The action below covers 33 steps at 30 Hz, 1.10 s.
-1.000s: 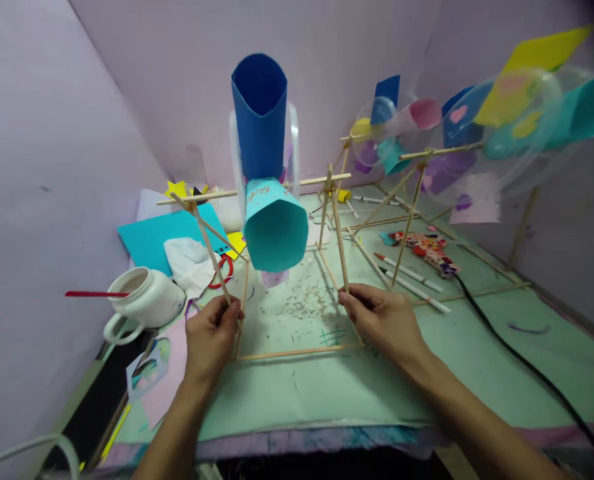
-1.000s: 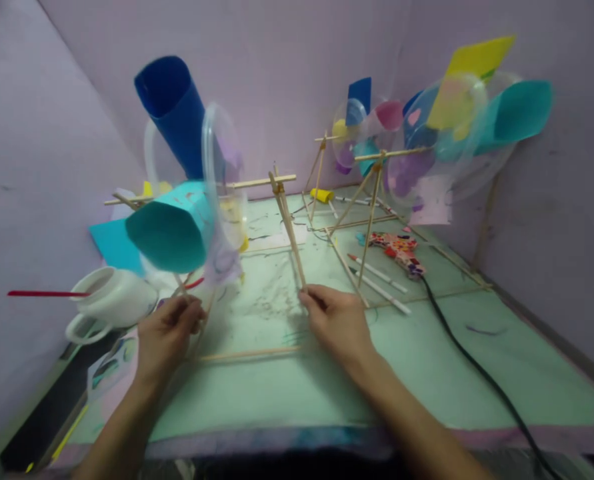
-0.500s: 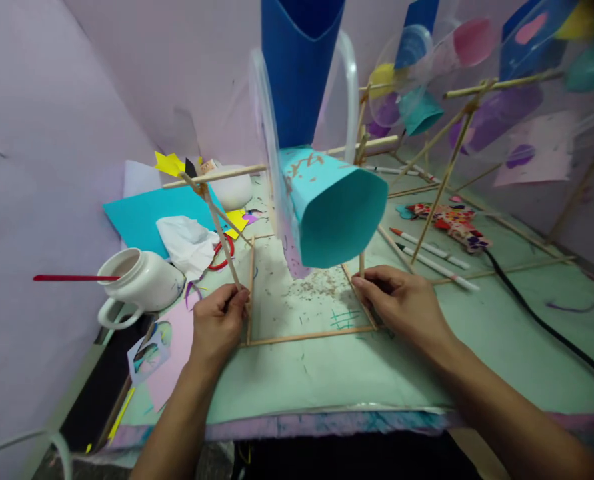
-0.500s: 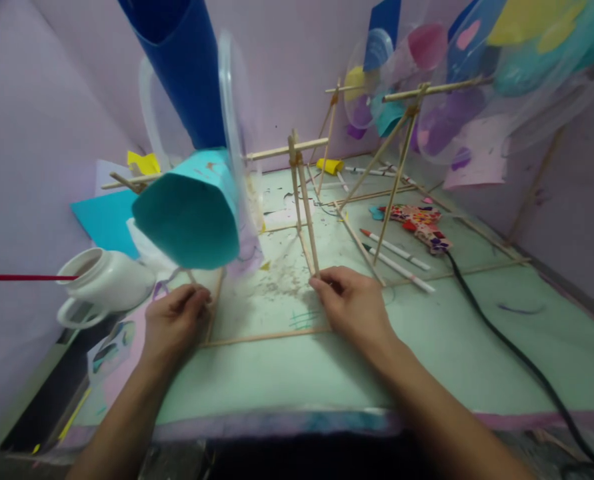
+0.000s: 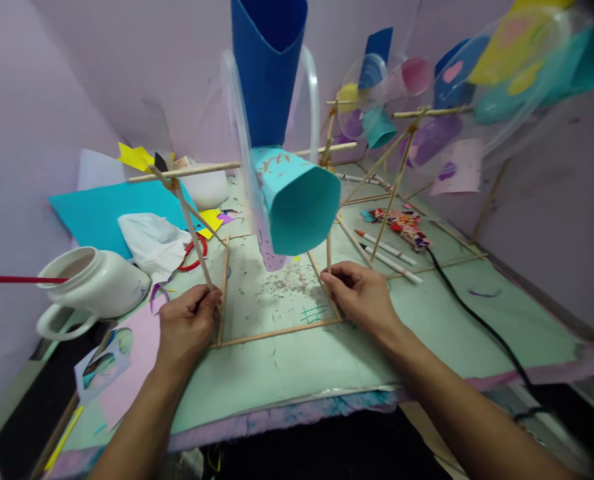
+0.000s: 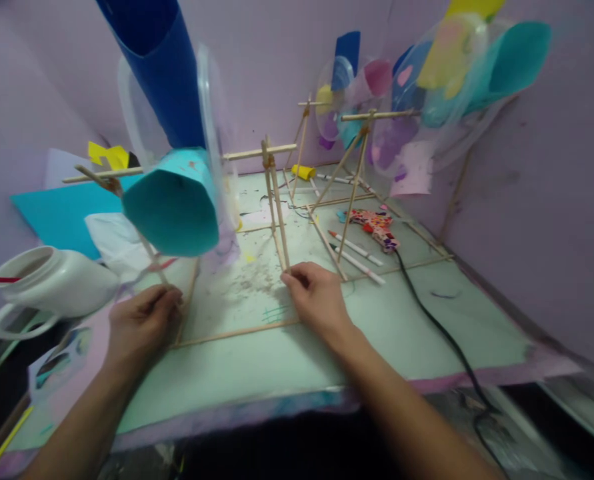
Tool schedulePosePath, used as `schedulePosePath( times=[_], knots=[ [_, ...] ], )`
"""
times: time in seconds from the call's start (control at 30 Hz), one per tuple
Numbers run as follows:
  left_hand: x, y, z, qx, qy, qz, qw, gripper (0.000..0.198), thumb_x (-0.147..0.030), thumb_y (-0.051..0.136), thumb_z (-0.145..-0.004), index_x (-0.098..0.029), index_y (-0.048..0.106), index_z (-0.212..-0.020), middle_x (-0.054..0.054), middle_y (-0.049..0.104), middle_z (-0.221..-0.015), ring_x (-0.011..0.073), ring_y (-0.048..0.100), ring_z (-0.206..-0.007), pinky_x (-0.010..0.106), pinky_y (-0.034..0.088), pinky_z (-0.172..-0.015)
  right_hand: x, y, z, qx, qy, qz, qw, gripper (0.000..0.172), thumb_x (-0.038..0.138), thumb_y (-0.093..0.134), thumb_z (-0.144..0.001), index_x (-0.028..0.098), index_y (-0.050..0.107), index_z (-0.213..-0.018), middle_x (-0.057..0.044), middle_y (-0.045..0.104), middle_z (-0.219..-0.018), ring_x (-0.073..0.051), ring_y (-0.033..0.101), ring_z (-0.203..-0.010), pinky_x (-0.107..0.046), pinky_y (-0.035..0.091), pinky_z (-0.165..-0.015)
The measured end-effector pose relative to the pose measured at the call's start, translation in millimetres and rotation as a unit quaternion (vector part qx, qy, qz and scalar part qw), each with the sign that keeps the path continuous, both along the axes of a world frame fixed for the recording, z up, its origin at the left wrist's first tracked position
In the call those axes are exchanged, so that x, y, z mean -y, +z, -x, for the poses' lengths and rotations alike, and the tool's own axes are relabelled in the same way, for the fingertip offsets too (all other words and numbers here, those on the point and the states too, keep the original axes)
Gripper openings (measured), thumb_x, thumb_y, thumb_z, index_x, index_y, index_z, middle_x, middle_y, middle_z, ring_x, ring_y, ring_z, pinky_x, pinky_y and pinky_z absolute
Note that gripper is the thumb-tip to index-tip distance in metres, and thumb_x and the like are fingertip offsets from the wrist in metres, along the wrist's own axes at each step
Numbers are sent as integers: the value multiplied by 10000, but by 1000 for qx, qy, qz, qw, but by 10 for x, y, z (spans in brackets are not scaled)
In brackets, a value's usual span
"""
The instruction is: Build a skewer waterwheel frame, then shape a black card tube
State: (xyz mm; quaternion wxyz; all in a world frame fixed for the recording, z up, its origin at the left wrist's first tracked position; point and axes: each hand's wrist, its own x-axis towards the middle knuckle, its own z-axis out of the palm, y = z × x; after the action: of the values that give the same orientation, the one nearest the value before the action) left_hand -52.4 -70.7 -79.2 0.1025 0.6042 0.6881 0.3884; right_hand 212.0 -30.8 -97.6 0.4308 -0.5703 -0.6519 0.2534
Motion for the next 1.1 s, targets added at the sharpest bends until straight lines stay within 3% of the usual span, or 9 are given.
schedulePosePath(
  times=[0.3, 0.57, 1.1],
  knots=[
    [-183, 147, -50, 38, -11, -28, 999, 209, -319, 512, -761, -195, 578, -608, -42, 513, -474, 91, 471, -447, 201, 369, -463, -211, 262, -21, 53, 14, -46, 997, 211, 307, 534, -774, 169, 680, -705, -23, 650, -655, -140, 570, -619, -246, 416, -612],
    [-282, 78, -45, 49, -39, 16, 998, 224, -313, 516, -754, -183, 570, -580, -34, 515, -479, 90, 471, -454, 200, 351, -446, -293, 95, -50, 32, 18, 4, 999, 205, 309, 535, -776, 173, 668, -698, -5, 619, -566, -142, 553, -564, -245, 398, -555],
    [-268, 10, -10, 31, -61, 10, 998, 211, -265, 516, -777, -173, 563, -594, -47, 504, -476, 83, 466, -455, 192, 363, -468, -287, 95, -47, 30, 5, 10, 999, 187, 331, 566, -751, 185, 650, -670, -21, 633, -583, -163, 569, -573, -263, 398, -537]
  ],
)
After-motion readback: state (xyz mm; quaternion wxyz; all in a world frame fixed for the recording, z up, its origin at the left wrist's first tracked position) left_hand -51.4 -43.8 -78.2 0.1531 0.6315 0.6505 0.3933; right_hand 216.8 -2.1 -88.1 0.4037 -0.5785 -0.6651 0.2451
